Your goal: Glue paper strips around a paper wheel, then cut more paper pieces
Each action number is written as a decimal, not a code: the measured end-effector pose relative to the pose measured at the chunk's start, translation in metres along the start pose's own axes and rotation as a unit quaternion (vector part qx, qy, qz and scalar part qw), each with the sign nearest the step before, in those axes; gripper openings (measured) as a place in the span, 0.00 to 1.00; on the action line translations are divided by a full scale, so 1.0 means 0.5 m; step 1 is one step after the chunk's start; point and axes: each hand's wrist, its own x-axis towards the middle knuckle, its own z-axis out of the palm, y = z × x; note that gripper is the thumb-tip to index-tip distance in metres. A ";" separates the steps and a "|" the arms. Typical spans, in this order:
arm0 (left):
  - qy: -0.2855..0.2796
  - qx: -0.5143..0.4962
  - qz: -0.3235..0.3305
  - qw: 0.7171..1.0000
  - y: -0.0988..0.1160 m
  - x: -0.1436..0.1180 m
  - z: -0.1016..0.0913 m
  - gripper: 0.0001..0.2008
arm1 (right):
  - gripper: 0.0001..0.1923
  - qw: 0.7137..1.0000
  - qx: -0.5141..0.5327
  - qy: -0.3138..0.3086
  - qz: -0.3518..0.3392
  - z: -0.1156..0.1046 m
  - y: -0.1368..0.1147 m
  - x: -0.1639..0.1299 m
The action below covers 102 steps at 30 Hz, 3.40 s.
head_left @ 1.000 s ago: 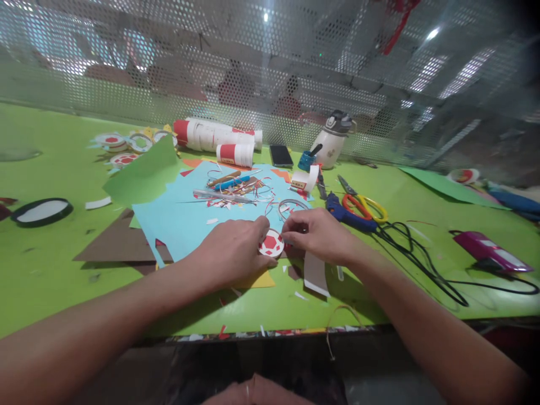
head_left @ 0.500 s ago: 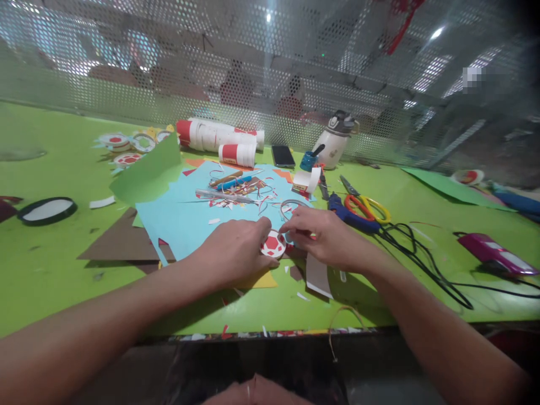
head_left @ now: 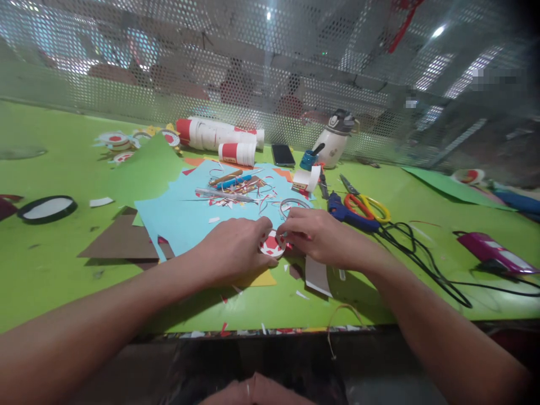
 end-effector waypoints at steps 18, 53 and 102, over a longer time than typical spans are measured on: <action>0.010 0.020 0.011 1.000 0.002 -0.001 0.000 0.15 | 0.03 0.989 -0.092 -0.118 0.005 -0.039 -0.039 0.032; -0.022 -0.081 -0.056 0.995 -0.017 0.006 0.000 0.20 | 0.08 0.969 0.090 0.115 0.202 -0.036 0.087 -0.118; -0.018 0.034 -0.050 0.998 0.009 0.001 -0.004 0.21 | 0.05 0.852 0.414 0.137 0.288 -0.009 -0.056 -0.023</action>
